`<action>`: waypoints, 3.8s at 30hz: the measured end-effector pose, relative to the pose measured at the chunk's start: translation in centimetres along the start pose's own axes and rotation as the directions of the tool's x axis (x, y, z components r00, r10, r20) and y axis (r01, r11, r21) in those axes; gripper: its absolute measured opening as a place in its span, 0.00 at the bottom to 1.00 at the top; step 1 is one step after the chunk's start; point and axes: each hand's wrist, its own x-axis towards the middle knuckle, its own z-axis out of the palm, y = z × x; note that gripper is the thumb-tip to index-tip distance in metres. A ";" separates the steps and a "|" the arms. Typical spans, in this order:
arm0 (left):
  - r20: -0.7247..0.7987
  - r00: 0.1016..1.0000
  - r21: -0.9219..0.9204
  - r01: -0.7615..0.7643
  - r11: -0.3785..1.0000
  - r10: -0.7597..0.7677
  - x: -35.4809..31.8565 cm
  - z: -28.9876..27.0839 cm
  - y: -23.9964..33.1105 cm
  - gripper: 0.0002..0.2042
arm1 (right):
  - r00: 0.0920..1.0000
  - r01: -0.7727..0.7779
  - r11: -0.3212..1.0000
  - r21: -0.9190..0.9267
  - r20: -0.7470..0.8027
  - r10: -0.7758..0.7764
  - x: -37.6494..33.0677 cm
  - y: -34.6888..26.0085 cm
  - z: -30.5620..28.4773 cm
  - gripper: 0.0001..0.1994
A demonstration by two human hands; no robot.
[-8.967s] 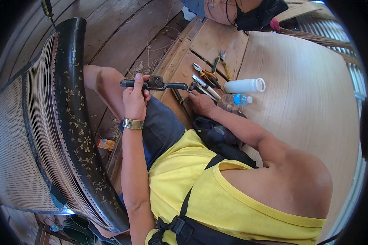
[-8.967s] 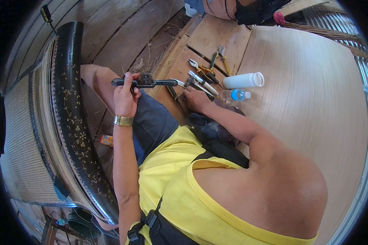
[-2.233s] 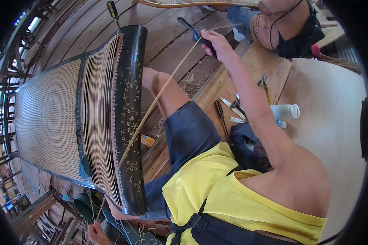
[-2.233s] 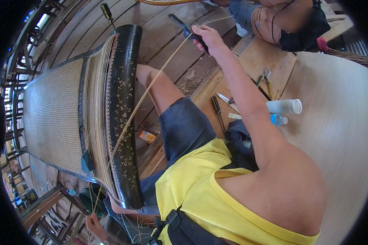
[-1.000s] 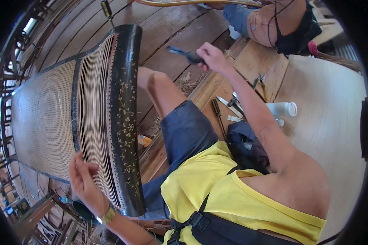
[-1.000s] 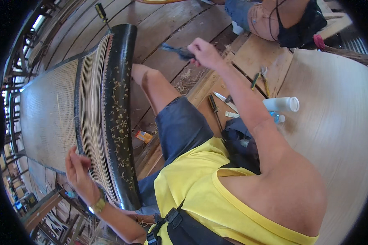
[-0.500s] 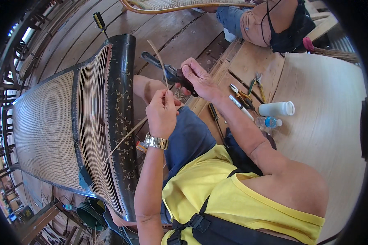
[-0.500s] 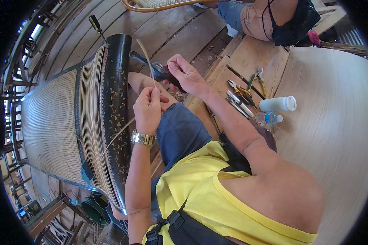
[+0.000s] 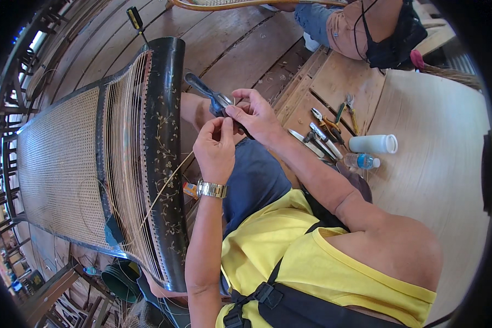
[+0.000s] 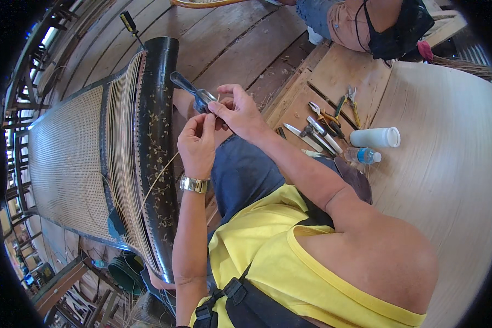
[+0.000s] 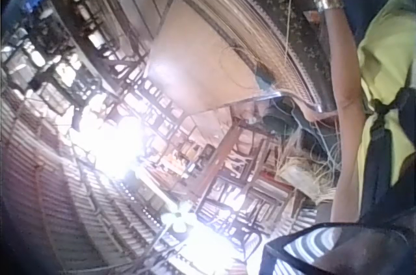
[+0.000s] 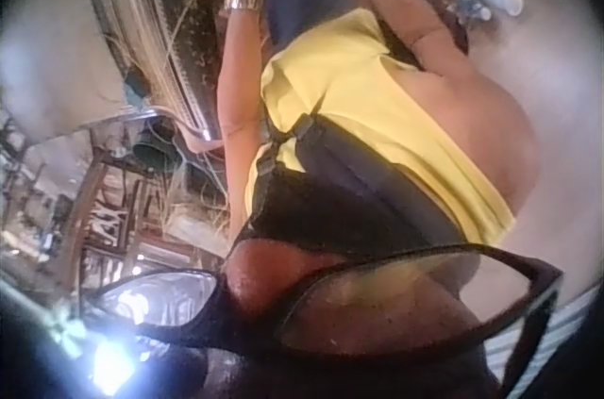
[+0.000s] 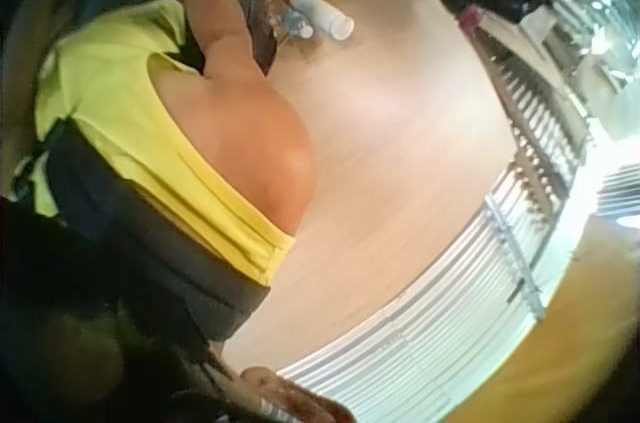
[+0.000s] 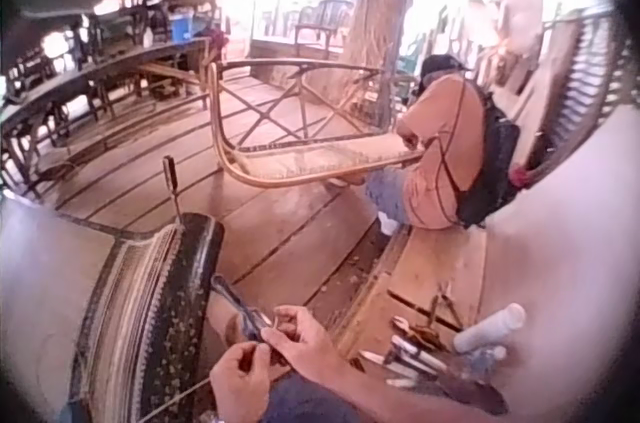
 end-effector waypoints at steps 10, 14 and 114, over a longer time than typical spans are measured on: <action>0.025 0.956 -0.517 0.262 0.815 -0.292 -0.5 0.6 0.2 0.07 | 0.913 0.341 0.811 -0.475 -0.040 -0.407 -1.2 -0.8 1.2 0.29; -0.068 0.978 -0.496 0.138 0.857 -0.197 -0.4 1.1 0.5 0.08 | 0.941 0.294 0.797 -0.527 0.015 -0.338 -0.8 -1.1 0.9 0.16; 0.138 0.990 0.537 -0.077 0.840 0.002 -17.7 -15.3 5.3 0.15 | 0.928 -0.296 0.942 -0.156 0.186 0.323 2.3 -0.8 0.3 0.12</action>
